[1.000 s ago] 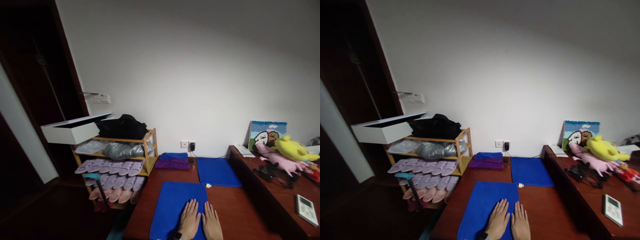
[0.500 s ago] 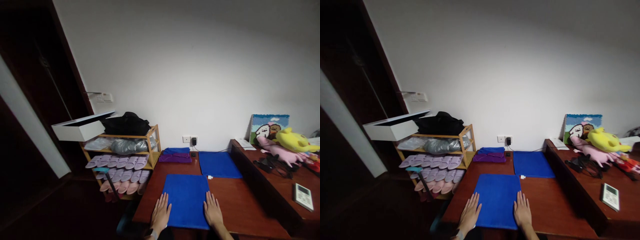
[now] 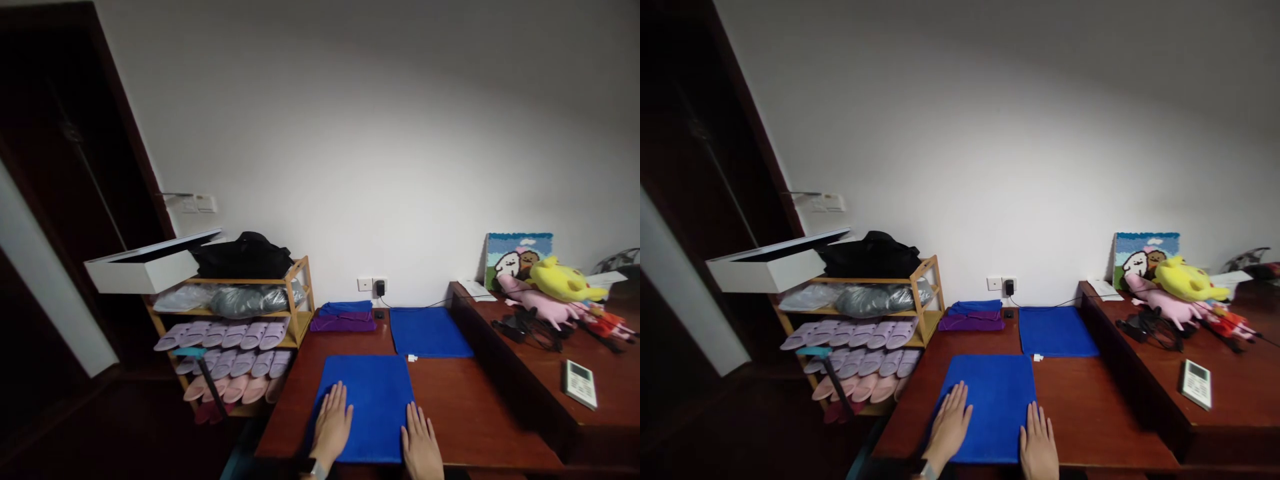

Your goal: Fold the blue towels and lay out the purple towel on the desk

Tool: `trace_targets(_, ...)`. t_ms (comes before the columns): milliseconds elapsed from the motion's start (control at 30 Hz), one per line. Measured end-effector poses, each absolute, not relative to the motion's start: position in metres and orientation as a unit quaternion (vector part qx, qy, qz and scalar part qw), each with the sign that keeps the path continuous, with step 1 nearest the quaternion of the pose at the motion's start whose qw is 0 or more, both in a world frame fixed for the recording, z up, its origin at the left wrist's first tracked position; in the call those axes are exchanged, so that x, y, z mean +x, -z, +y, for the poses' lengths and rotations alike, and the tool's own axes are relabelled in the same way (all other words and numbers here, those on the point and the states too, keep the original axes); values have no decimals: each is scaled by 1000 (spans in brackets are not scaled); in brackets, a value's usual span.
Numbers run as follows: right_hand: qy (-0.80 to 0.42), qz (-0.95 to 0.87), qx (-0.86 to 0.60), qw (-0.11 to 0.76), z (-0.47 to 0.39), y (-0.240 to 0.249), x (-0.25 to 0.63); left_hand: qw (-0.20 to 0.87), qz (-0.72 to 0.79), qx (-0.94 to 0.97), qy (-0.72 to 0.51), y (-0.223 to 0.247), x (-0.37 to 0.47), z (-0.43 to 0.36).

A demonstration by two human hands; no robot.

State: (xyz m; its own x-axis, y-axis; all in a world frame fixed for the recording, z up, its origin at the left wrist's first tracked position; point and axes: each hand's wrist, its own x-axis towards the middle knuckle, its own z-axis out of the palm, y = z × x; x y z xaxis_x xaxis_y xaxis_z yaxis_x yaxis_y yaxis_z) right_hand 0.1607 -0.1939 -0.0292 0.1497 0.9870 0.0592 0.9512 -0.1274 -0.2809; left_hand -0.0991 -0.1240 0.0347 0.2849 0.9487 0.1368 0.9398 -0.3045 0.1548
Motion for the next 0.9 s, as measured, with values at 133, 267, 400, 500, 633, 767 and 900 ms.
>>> trace_targets(133,-82,-651,-742,140,-193,28,162,52,444,883,-141,-28,-24,-140)
trace_targets(267,-90,-663,-731,135,-195,27,164,81,402,903,-124,-8,8,-151)
trace_targets(400,-92,-651,-743,128,-194,22,163,81,460,879,-93,-6,-37,-142)
trace_targets(500,-82,-645,-747,136,-194,20,162,62,551,830,-67,-12,-98,-132)
trace_targets(633,-75,-645,-748,137,-197,21,160,39,618,784,-48,-13,-162,-128)
trace_targets(767,-92,-634,-758,122,-196,18,161,33,623,780,-49,-10,-177,-131)
trace_targets(900,-104,-621,-765,133,-181,6,166,22,627,777,-58,-6,-173,-132)
